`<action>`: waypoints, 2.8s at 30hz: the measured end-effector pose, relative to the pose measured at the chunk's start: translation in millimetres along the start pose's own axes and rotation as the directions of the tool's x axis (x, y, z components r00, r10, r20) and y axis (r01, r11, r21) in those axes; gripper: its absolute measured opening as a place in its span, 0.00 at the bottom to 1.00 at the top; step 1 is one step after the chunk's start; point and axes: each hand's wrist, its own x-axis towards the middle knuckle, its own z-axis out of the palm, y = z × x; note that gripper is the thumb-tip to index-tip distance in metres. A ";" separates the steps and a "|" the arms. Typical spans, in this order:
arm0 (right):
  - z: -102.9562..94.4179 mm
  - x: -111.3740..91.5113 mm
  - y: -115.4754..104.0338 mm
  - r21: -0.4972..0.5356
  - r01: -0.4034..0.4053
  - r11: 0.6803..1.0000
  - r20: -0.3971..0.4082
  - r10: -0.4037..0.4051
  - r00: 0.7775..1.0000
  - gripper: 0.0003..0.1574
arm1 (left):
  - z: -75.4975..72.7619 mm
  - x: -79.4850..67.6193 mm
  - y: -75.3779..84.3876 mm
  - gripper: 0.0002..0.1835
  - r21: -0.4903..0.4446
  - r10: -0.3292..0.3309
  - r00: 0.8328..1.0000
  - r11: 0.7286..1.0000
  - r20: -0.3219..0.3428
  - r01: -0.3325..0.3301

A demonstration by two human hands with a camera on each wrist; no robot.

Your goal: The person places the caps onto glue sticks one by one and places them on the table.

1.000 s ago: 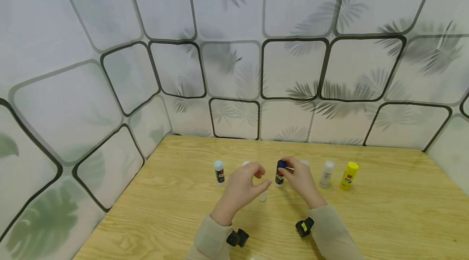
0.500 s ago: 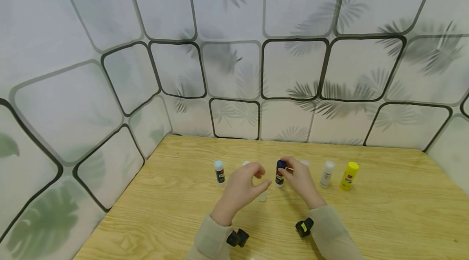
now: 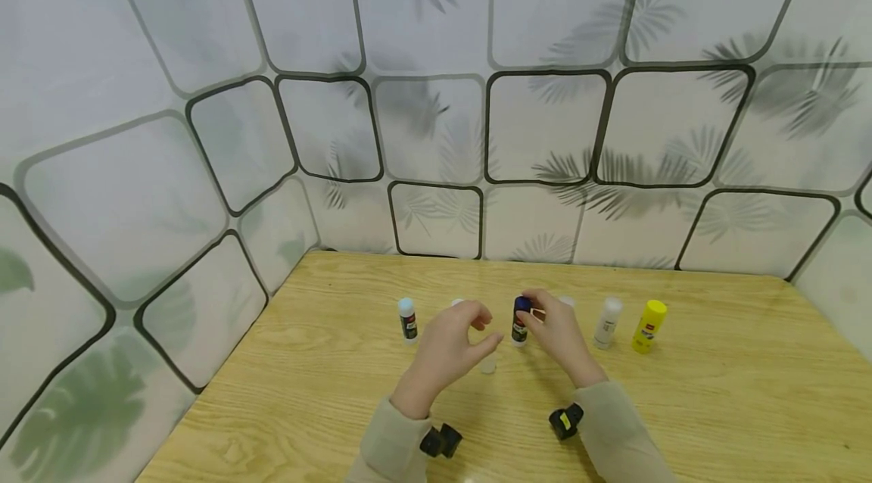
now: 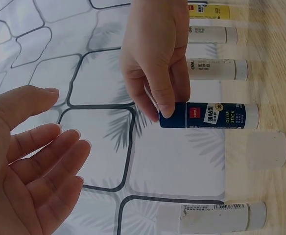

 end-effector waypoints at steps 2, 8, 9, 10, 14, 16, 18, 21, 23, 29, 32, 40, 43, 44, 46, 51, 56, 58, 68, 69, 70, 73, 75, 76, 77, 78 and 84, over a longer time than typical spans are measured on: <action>-0.8 0.1 -0.8 -0.004 0.003 1.000 -0.004 -0.003 1.000 0.21 | -0.2 0.3 -0.4 0.10 0.005 -0.006 1.000 1.000 0.003 0.006; -6.5 -0.3 -7.5 -0.040 0.037 0.998 -0.032 -0.039 0.999 0.21 | -1.1 1.4 -2.0 0.10 -0.003 -0.024 1.000 1.000 0.001 0.025; -7.9 -0.7 -9.1 -0.050 0.046 0.998 -0.037 -0.048 0.998 0.21 | -1.4 1.6 -2.1 0.10 -0.009 -0.027 1.000 1.000 -0.003 0.027; -9.5 -1.2 -10.9 -0.054 0.052 0.997 -0.041 -0.054 0.998 0.21 | -1.8 1.6 -2.1 0.10 -0.013 -0.029 1.000 0.999 -0.007 0.029; -15.8 -3.5 -19.2 -0.056 0.071 0.996 -0.047 -0.074 0.996 0.22 | -2.4 2.0 -3.7 0.10 -0.018 -0.046 0.999 0.999 -0.023 0.045; -18.3 -4.2 -22.7 -0.052 0.080 0.995 -0.050 -0.083 0.995 0.22 | -2.4 2.0 -4.7 0.11 -0.017 -0.058 0.998 0.998 -0.026 0.058; -19.8 -4.9 -25.4 -0.054 0.086 0.995 -0.054 -0.089 0.995 0.22 | -1.9 2.1 -6.1 0.11 -0.013 -0.070 0.997 0.997 -0.029 0.070; -20.8 -5.8 -27.9 -0.062 0.092 0.994 -0.060 -0.095 0.994 0.22 | -1.1 2.2 -7.9 0.12 -0.006 -0.090 0.995 0.996 -0.041 0.090; -21.1 -6.2 -29.1 -0.067 0.098 0.993 -0.063 -0.102 0.993 0.22 | 0.0 2.4 -9.7 0.12 0.007 -0.107 0.993 0.994 -0.057 0.107; -21.8 -7.5 -32.8 -0.061 0.128 0.990 -0.073 -0.133 0.988 0.20 | 6.1 3.0 -17.1 0.13 0.017 -0.177 0.975 0.983 -0.137 0.181; -22.3 -8.1 -34.1 -0.053 0.136 0.989 -0.066 -0.139 0.988 0.19 | 10.2 2.5 -22.9 0.14 -0.009 -0.218 0.962 0.976 -0.167 0.219; -24.3 -7.6 -32.2 -0.062 0.127 0.990 -0.055 -0.131 0.990 0.18 | 26.8 3.2 -44.0 0.14 -0.084 -0.311 0.943 0.950 -0.122 0.302; -23.3 -7.1 -31.5 -0.064 0.126 0.990 -0.046 -0.129 0.991 0.18 | 31.8 2.9 -49.2 0.15 -0.100 -0.339 0.936 0.939 -0.097 0.330; -22.7 -7.1 -31.3 -0.064 0.125 0.990 -0.045 -0.128 0.991 0.18 | 32.8 2.7 -50.6 0.15 -0.102 -0.347 0.934 0.936 -0.092 0.337; -21.4 -7.1 -31.0 -0.062 0.126 0.990 -0.046 -0.129 0.991 0.17 | 34.6 2.7 -52.9 0.16 -0.099 -0.360 0.928 0.931 -0.091 0.351; -19.3 -6.9 -30.4 -0.069 0.141 0.988 -0.057 -0.145 0.988 0.17 | 38.0 3.8 -58.9 0.19 -0.081 -0.387 0.917 0.921 -0.096 0.381; -18.1 -5.9 -31.0 -0.076 0.144 0.987 -0.063 -0.149 0.987 0.16 | 39.8 5.2 -63.9 0.21 -0.098 -0.410 0.910 0.910 -0.057 0.404; -17.7 -5.9 -31.7 -0.076 0.141 0.987 -0.061 -0.146 0.987 0.16 | 40.2 5.6 -65.9 0.20 -0.109 -0.420 0.907 0.903 -0.026 0.415; -14.7 -6.5 -30.7 -0.077 0.136 0.988 -0.047 -0.140 0.989 0.15 | 43.6 5.8 -75.1 0.16 -0.174 -0.441 0.888 0.872 0.126 0.458; -14.4 -6.6 -30.5 -0.078 0.137 0.988 -0.047 -0.141 0.989 0.15 | 44.3 6.0 -75.9 0.15 -0.178 -0.440 0.888 0.871 0.132 0.458; -14.1 -6.6 -30.4 -0.077 0.137 0.988 -0.047 -0.141 0.989 0.15 | 45.1 6.2 -76.8 0.15 -0.176 -0.439 0.888 0.871 0.136 0.458; -13.2 -6.5 -29.5 -0.075 0.139 0.987 -0.046 -0.142 0.989 0.14 | 47.4 6.6 -78.9 0.15 -0.176 -0.445 0.883 0.867 0.147 0.466; -13.1 -6.3 -29.1 -0.075 0.142 0.987 -0.048 -0.146 0.988 0.14 | 48.6 6.9 -80.2 0.14 -0.170 -0.445 0.883 0.868 0.151 0.467; -12.9 -6.3 -28.9 -0.075 0.144 0.987 -0.049 -0.148 0.988 0.14 | 48.9 6.8 -80.4 0.14 -0.165 -0.445 0.882 0.869 0.154 0.467; -12.8 -6.4 -28.8 -0.074 0.148 0.986 -0.051 -0.152 0.987 0.14 | 49.3 6.8 -80.7 0.14 -0.161 -0.444 0.882 0.870 0.157 0.467; -12.7 -6.3 -28.8 -0.076 0.148 0.986 -0.051 -0.152 0.987 0.14 | 49.5 6.7 -80.9 0.14 -0.158 -0.445 0.881 0.870 0.159 0.468; -13.5 -6.4 -30.0 -0.080 0.140 0.987 -0.045 -0.144 0.989 0.14 | 48.8 6.1 -80.3 0.13 -0.138 -0.442 0.882 0.875 0.164 0.464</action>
